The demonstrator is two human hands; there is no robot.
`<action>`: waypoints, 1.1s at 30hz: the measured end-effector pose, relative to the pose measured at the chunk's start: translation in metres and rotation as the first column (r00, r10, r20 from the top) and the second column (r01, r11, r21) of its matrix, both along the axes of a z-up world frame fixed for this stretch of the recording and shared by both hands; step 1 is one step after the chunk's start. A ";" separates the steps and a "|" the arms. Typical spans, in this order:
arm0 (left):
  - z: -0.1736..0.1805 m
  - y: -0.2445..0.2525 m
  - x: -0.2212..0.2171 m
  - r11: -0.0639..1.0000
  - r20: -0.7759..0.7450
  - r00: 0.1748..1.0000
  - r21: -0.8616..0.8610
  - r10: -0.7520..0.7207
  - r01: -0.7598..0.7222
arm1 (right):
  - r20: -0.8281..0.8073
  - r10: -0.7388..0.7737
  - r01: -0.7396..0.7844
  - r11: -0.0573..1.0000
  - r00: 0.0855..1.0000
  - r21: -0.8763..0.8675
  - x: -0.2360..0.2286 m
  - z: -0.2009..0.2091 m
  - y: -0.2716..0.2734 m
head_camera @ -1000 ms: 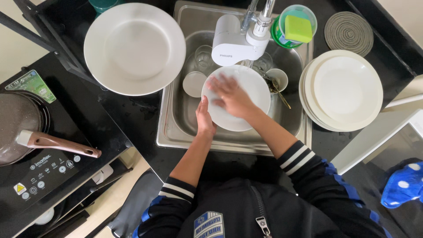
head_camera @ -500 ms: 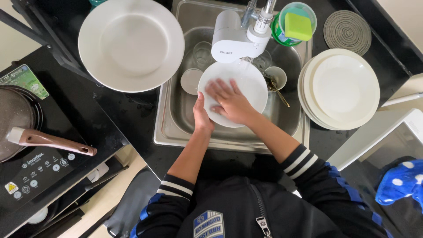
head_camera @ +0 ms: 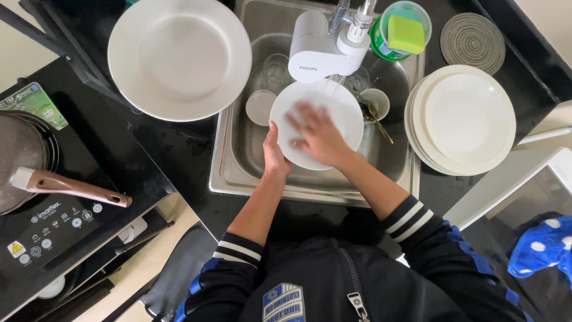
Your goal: The person washes plates and bowls by hand under a stream of water in a kitchen sink.
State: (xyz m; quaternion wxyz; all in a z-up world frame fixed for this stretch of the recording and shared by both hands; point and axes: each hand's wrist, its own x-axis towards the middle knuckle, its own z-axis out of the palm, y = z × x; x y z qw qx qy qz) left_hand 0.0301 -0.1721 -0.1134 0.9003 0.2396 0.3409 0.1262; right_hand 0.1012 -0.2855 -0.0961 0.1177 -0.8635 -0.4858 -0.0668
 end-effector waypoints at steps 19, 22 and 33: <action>0.000 0.002 -0.004 0.997 0.009 1.000 -0.075 -0.030 0.030 | -0.018 0.023 -0.022 0.999 1.000 0.023 0.016 -0.009 -0.014; 0.002 0.004 -0.004 0.995 -0.020 0.996 -0.059 -0.084 0.083 | -0.016 -0.186 0.187 0.977 0.982 0.100 0.019 -0.008 -0.013; 0.003 0.005 -0.003 0.993 -0.020 0.997 -0.091 -0.072 0.070 | -0.158 0.002 -0.018 0.995 0.987 -0.102 0.000 -0.013 -0.015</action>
